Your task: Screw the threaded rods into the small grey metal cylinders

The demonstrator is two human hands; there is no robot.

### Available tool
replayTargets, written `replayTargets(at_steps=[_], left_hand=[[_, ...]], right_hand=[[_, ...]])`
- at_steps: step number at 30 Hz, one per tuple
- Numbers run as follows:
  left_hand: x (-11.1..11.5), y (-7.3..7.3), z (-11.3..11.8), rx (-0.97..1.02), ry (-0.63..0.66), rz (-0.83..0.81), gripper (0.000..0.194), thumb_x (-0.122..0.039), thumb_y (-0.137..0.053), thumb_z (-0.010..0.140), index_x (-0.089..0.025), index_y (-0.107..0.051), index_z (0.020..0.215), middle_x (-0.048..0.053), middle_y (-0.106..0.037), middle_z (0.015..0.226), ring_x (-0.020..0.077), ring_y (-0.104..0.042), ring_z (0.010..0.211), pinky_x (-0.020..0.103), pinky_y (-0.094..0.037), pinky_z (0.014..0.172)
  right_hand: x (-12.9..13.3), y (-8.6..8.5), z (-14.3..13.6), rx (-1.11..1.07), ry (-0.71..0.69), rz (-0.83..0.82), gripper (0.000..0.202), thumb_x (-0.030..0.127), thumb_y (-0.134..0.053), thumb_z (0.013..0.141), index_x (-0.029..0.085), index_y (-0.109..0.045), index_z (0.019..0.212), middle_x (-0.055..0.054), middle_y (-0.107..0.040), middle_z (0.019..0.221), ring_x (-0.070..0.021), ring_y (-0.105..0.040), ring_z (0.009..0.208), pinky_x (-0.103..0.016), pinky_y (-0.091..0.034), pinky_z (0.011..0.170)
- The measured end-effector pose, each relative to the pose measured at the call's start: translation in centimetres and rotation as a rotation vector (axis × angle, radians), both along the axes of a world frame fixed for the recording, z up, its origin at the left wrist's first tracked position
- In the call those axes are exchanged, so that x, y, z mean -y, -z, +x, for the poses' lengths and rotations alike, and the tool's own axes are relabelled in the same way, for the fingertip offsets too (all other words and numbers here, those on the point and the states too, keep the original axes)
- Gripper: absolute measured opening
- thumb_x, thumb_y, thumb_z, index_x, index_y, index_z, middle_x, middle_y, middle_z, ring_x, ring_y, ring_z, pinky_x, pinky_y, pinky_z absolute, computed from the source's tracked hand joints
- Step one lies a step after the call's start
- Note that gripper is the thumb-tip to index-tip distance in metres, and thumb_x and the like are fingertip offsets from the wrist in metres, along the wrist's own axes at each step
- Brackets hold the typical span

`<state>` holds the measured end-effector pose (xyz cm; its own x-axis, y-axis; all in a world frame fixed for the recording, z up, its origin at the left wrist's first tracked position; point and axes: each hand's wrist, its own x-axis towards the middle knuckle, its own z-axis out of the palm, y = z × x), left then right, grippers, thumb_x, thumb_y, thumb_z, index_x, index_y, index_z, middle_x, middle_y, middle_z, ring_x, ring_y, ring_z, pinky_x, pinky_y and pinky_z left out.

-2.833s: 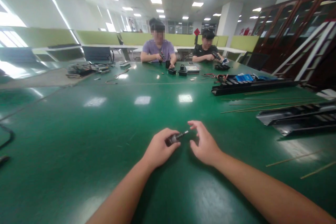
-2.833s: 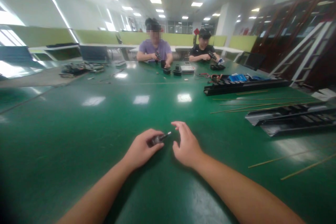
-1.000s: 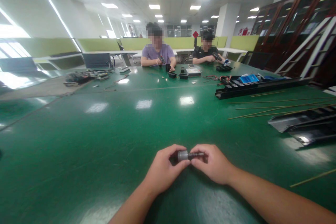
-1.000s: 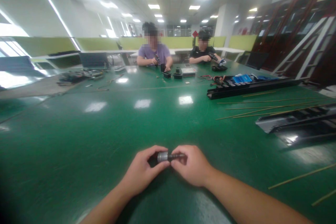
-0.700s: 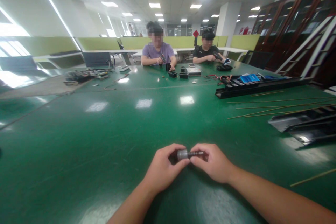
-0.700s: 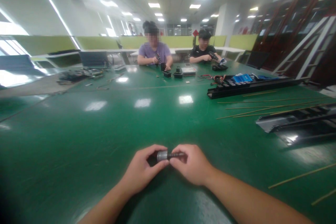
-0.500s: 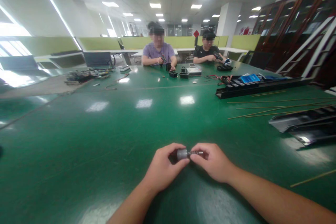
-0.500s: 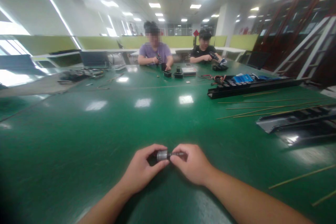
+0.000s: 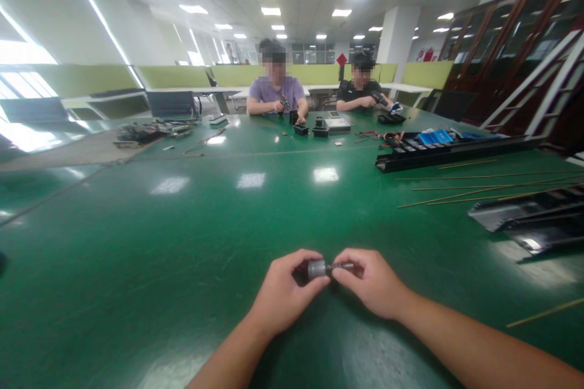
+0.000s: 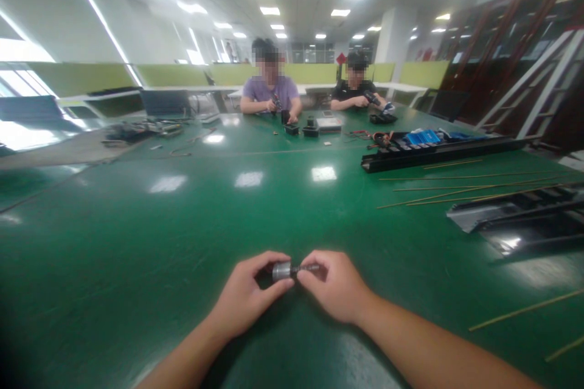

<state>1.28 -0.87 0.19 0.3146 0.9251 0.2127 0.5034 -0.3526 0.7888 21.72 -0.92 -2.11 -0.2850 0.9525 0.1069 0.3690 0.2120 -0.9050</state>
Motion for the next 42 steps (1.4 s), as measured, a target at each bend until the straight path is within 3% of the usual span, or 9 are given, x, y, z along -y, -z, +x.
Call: replayTargets(at_steps=[42], left_hand=[[0.03,0.08,-0.25,0.061,-0.079,0.007,0.023,-0.026,-0.078,0.072,-0.023,-0.073,0.094,0.0,-0.074,0.087,0.0186,-0.066,0.079,0.027,-0.049,0.072]], right_hand=[[0.06,0.1,0.04,-0.065,0.057,-0.019,0.015,0.031,-0.064,0.083,0.016,-0.064,0.082,0.002,-0.057,0.064,-0.0121,-0.048,0.058,-0.022,-0.035,0.054]])
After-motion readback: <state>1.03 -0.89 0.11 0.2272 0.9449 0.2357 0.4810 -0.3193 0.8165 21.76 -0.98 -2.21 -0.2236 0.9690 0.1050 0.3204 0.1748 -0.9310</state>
